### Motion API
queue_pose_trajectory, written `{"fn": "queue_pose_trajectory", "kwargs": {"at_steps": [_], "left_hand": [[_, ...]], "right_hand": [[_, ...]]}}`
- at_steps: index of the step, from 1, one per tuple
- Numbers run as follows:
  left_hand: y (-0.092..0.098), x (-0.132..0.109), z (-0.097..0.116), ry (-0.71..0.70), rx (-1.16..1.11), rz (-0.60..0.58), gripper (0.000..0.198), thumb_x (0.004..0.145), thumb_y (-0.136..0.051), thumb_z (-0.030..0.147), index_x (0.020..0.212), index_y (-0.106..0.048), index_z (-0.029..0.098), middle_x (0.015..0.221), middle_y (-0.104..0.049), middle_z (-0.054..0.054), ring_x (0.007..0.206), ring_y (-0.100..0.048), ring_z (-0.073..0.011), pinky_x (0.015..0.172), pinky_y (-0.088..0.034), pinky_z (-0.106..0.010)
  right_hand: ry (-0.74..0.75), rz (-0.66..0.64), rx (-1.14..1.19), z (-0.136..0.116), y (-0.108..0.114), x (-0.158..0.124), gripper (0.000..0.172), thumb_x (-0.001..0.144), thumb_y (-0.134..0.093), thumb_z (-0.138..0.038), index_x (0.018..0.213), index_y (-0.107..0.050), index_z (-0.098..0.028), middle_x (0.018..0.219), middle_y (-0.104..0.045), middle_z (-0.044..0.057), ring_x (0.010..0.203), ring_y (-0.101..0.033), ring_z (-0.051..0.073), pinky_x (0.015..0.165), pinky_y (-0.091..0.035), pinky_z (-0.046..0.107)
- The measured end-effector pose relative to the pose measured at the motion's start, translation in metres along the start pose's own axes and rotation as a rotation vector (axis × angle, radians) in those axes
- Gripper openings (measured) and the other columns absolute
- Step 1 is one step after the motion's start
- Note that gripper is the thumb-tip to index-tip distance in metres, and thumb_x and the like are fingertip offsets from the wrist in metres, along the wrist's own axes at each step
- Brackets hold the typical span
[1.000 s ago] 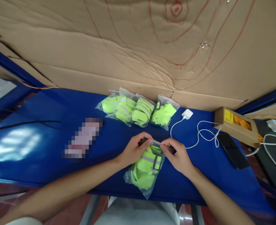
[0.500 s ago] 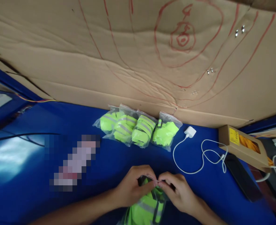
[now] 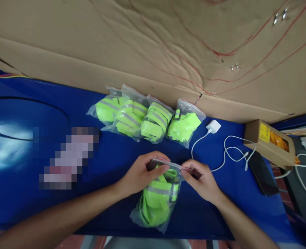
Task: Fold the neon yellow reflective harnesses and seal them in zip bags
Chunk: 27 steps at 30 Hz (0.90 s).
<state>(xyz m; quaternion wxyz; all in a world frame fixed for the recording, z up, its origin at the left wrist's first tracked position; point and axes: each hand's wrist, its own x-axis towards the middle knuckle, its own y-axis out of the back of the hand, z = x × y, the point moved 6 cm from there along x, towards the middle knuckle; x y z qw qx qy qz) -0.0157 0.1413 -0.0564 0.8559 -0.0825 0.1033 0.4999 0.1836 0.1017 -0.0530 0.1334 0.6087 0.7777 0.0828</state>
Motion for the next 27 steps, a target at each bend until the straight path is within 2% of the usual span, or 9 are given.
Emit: {"fn": "queue_pose_trajectory", "kwargs": {"at_steps": [7,14,27], "left_hand": [[-0.002,-0.002,0.0,-0.015,0.019,0.026,0.027,0.088,-0.073,0.041,0.091,-0.074,0.015,0.074,-0.068,-0.001,0.06,-0.051,-0.0086,0.054,-0.037,-0.019],[-0.001,-0.006,-0.003,0.003,0.073,0.063,0.026,0.09,-0.071,0.042,0.094,-0.075,0.016,0.078,-0.072,-0.002,0.063,-0.059,-0.0107,0.058,-0.043,-0.02],[-0.01,-0.011,0.007,-0.084,0.106,-0.001,0.015,0.093,-0.067,0.031,0.091,-0.075,0.018,0.082,-0.074,0.0,0.068,-0.062,-0.0094,0.063,-0.045,-0.018]], "right_hand": [[0.031,0.049,0.004,0.0,-0.001,-0.002,0.012,0.096,-0.068,-0.03,0.091,-0.068,-0.02,0.078,-0.065,-0.001,0.068,-0.06,0.009,0.062,-0.047,0.016],[0.015,0.046,0.004,0.003,-0.001,-0.001,0.01,0.094,-0.068,-0.026,0.087,-0.065,-0.019,0.071,-0.061,-0.003,0.061,-0.055,0.007,0.057,-0.043,0.016],[0.12,0.053,-0.087,-0.01,-0.006,-0.005,0.008,0.091,-0.064,-0.016,0.085,-0.062,-0.02,0.073,-0.058,-0.004,0.061,-0.052,0.007,0.057,-0.041,0.017]]}}
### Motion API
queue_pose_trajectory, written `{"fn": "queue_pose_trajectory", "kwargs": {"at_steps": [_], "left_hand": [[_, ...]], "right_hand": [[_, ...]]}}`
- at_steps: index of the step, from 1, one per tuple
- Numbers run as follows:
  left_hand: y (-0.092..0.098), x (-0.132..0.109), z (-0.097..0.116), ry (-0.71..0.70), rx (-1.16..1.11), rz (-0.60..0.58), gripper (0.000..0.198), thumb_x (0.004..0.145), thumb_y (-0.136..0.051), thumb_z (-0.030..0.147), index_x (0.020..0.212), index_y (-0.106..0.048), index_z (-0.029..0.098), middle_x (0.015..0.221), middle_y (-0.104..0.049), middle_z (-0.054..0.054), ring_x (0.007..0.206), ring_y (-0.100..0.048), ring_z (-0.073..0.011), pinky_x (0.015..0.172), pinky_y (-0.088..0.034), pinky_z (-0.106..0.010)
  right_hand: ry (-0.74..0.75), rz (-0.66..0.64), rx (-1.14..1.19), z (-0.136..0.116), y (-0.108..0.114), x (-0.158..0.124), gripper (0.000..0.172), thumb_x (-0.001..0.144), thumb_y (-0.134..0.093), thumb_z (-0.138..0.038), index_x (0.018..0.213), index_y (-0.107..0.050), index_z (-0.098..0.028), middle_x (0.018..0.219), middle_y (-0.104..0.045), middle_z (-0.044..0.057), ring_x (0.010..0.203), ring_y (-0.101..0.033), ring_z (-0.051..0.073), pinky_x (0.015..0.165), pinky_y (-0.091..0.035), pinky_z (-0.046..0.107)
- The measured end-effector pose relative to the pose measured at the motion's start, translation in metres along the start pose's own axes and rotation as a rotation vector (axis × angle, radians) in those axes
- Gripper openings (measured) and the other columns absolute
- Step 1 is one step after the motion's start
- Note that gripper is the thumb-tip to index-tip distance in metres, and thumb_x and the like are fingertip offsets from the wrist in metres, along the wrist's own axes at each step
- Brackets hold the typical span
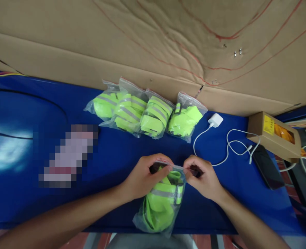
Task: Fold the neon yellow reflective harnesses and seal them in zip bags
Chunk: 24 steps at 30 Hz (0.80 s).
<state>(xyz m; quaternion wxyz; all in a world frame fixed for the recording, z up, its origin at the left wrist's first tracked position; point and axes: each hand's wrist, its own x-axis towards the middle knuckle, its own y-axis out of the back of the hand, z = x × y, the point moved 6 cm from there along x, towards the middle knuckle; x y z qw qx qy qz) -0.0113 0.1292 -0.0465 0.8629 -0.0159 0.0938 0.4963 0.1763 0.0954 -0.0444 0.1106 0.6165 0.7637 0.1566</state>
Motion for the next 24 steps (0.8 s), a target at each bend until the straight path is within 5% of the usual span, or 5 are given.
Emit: {"fn": "queue_pose_trajectory", "kwargs": {"at_steps": [8,24], "left_hand": [[-0.003,-0.002,0.001,-0.003,0.035,-0.024,0.014,0.095,-0.066,0.029,0.093,-0.076,0.019,0.086,-0.076,0.0,0.074,-0.066,-0.0108,0.069,-0.048,-0.02],[-0.016,-0.006,-0.003,0.033,0.078,-0.107,0.012,0.094,-0.064,0.025,0.093,-0.076,0.02,0.09,-0.079,0.0,0.082,-0.072,-0.0133,0.076,-0.051,-0.022]], "right_hand": [[0.097,-0.049,-0.128,-0.005,-0.004,-0.002,0.011,0.09,-0.061,-0.011,0.089,-0.057,-0.021,0.073,-0.056,-0.005,0.062,-0.051,0.007,0.06,-0.041,0.018],[0.011,-0.213,-0.068,-0.009,-0.016,-0.012,0.009,0.101,-0.056,-0.022,0.092,-0.057,-0.021,0.075,-0.052,-0.003,0.064,-0.05,0.009,0.06,-0.039,0.022]]}}
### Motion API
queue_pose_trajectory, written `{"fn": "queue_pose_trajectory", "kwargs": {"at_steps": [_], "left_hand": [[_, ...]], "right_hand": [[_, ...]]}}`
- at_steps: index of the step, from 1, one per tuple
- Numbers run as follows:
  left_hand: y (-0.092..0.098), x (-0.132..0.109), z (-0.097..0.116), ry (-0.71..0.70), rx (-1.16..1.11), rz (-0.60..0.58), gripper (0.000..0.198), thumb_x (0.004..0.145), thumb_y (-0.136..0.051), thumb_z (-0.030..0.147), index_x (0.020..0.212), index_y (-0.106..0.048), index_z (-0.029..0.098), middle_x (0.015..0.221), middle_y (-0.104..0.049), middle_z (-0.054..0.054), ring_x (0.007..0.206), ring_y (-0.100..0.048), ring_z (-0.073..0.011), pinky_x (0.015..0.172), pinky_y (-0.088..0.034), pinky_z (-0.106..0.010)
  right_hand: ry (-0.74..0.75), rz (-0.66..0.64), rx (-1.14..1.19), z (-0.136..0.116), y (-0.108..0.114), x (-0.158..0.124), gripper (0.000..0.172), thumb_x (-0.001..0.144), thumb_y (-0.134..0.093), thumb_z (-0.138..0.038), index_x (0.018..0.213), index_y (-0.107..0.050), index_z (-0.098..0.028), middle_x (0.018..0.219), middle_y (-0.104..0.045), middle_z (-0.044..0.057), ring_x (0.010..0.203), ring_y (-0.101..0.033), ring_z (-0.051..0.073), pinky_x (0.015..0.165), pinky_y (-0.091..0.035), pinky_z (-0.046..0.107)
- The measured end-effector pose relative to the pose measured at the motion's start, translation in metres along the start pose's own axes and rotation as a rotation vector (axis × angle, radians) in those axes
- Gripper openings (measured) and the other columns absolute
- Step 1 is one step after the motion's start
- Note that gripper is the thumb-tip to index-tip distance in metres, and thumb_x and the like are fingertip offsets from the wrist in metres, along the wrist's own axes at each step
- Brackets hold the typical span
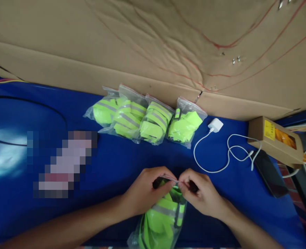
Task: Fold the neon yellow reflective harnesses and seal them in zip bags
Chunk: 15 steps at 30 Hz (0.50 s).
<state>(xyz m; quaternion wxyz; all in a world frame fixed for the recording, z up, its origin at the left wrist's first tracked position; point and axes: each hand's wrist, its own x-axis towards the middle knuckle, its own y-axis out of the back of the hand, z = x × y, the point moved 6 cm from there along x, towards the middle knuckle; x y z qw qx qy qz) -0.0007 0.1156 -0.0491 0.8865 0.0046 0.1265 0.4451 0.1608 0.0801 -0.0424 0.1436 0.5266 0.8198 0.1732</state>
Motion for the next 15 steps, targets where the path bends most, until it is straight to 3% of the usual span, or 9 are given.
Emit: {"fn": "queue_pose_trajectory", "kwargs": {"at_steps": [8,15], "left_hand": [[0.001,-0.002,-0.001,-0.018,0.054,-0.006,0.013,0.093,-0.063,0.025,0.095,-0.075,0.019,0.089,-0.078,-0.002,0.08,-0.071,-0.015,0.072,-0.048,-0.023],[-0.001,-0.006,0.008,-0.252,0.184,-0.017,0.028,0.103,-0.053,0.033,0.091,-0.072,0.018,0.084,-0.075,-0.004,0.077,-0.066,-0.0142,0.077,-0.045,-0.025]], "right_hand": [[0.054,-0.02,-0.069,-0.004,-0.001,0.002,0.011,0.105,-0.053,-0.027,0.099,-0.06,-0.022,0.083,-0.064,0.001,0.073,-0.06,0.012,0.068,-0.044,0.023],[0.101,0.015,-0.189,-0.006,-0.002,-0.005,0.013,0.106,-0.05,-0.028,0.099,-0.059,-0.023,0.076,-0.062,-0.001,0.064,-0.058,0.011,0.062,-0.041,0.023]]}}
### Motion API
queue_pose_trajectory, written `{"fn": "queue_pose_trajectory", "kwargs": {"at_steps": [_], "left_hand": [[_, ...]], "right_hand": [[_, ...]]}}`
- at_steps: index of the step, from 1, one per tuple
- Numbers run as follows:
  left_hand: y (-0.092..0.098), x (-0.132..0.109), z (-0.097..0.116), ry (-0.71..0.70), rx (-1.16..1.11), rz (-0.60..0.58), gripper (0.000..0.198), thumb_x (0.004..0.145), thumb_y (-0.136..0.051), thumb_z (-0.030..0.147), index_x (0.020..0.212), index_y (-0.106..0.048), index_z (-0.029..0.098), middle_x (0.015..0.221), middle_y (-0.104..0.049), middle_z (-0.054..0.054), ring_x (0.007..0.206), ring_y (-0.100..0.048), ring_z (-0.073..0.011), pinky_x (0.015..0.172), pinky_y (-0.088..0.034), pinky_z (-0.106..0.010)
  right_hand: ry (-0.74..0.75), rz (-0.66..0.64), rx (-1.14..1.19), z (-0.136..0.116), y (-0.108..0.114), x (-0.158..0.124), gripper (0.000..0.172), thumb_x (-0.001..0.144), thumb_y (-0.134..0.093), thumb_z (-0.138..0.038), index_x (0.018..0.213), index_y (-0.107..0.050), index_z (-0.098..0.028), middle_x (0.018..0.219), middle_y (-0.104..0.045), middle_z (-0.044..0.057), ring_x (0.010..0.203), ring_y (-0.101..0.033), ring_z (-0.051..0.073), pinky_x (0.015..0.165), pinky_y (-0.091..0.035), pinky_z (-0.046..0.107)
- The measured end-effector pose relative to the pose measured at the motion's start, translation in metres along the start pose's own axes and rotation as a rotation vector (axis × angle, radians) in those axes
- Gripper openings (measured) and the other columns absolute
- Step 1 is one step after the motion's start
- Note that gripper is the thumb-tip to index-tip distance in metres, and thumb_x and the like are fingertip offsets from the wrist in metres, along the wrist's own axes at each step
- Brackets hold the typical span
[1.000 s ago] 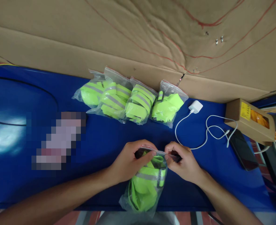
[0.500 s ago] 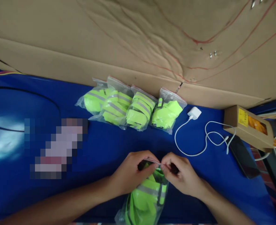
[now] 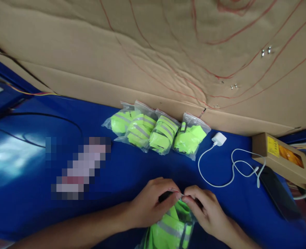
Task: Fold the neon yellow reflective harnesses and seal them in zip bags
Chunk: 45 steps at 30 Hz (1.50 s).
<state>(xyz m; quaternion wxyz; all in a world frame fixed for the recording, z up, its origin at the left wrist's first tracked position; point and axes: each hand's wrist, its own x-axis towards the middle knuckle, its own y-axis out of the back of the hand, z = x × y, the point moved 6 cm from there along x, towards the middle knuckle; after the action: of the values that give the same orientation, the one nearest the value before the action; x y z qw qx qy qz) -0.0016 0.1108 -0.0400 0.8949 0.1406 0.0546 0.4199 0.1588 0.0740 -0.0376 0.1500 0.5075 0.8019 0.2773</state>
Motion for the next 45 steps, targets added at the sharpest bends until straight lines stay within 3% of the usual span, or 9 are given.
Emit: {"fn": "queue_pose_trajectory", "kwargs": {"at_steps": [6,10,12,18,24,31,34,38,45], "left_hand": [[-0.003,-0.003,0.004,0.036,-0.112,-0.031,0.042,0.106,-0.047,0.041,0.092,-0.076,0.014,0.08,-0.075,-0.006,0.069,-0.064,-0.0135,0.065,-0.045,-0.022],[0.0,-0.004,0.011,0.046,-0.239,-0.065,0.046,0.108,-0.04,0.046,0.117,-0.075,0.018,0.098,-0.079,-0.008,0.085,-0.071,-0.0172,0.079,-0.051,-0.025],[0.001,-0.005,0.01,0.07,-0.248,-0.042,0.052,0.109,-0.035,0.05,0.105,-0.075,0.017,0.083,-0.074,-0.005,0.071,-0.065,-0.0147,0.068,-0.048,-0.023],[0.018,-0.004,-0.001,0.121,-0.267,0.249,0.052,0.107,-0.039,0.053,0.086,-0.069,0.016,0.079,-0.068,-0.004,0.071,-0.059,-0.0141,0.068,-0.046,-0.023],[0.039,-0.005,-0.025,0.285,-0.549,0.596,0.045,0.098,-0.057,0.061,0.101,-0.069,0.017,0.096,-0.073,-0.005,0.091,-0.066,-0.0192,0.084,-0.054,-0.027],[0.012,0.001,-0.019,0.218,-0.775,0.283,0.08,0.085,-0.081,0.051,0.149,-0.038,0.032,0.146,-0.056,-0.013,0.125,-0.063,-0.0275,0.104,-0.053,-0.039],[0.004,-0.002,-0.017,0.228,-0.629,0.171,0.079,0.085,-0.083,0.04,0.147,-0.035,0.034,0.134,-0.061,-0.011,0.117,-0.067,-0.0246,0.101,-0.055,-0.038],[0.007,-0.005,-0.024,0.304,-0.592,0.211,0.053,0.092,-0.073,0.047,0.134,-0.049,0.026,0.123,-0.065,-0.01,0.106,-0.069,-0.024,0.088,-0.059,-0.034],[0.027,0.0,-0.017,0.258,-0.453,0.409,0.049,0.085,-0.078,0.05,0.121,-0.056,0.024,0.102,-0.066,-0.003,0.089,-0.068,-0.0189,0.068,-0.058,-0.024]], "right_hand": [[0.06,0.069,0.032,0.002,0.002,-0.004,0.017,0.103,-0.058,-0.03,0.088,-0.062,-0.022,0.063,-0.055,-0.004,0.051,-0.048,0.009,0.052,-0.036,0.022],[0.063,0.302,0.098,-0.001,0.023,-0.006,0.02,0.097,-0.067,-0.03,0.079,-0.067,-0.022,0.058,-0.057,-0.004,0.046,-0.047,0.009,0.047,-0.038,0.02],[-0.021,0.357,0.173,0.005,0.03,-0.006,0.024,0.099,-0.064,-0.034,0.079,-0.07,-0.022,0.061,-0.061,-0.002,0.047,-0.049,0.009,0.046,-0.038,0.02],[-0.212,0.2,0.522,0.029,0.017,0.001,0.04,0.099,-0.058,-0.059,0.107,-0.073,-0.023,0.07,-0.057,0.0,0.053,-0.046,0.01,0.047,-0.037,0.019],[-0.167,-0.094,0.574,0.006,-0.003,0.003,0.068,0.081,-0.083,-0.056,0.138,-0.061,-0.027,0.109,-0.071,0.006,0.092,-0.067,0.021,0.087,-0.057,0.031],[-0.179,0.153,0.594,0.016,0.012,0.005,0.043,0.099,-0.063,-0.051,0.131,-0.064,-0.023,0.113,-0.073,0.008,0.104,-0.069,0.023,0.093,-0.057,0.034],[-0.01,0.184,0.342,0.016,0.028,0.008,0.051,0.1,-0.055,-0.061,0.134,-0.063,-0.022,0.123,-0.07,0.012,0.11,-0.067,0.025,0.101,-0.054,0.038],[0.156,0.084,-0.077,0.009,0.043,0.013,0.072,0.103,-0.025,-0.072,0.132,-0.066,-0.021,0.142,-0.06,0.016,0.13,-0.056,0.029,0.112,-0.043,0.046],[-0.156,0.066,-0.827,0.041,0.083,0.011,0.05,0.108,-0.04,-0.053,0.146,-0.058,-0.026,0.146,-0.061,0.009,0.131,-0.056,0.029,0.108,-0.043,0.048]]}}
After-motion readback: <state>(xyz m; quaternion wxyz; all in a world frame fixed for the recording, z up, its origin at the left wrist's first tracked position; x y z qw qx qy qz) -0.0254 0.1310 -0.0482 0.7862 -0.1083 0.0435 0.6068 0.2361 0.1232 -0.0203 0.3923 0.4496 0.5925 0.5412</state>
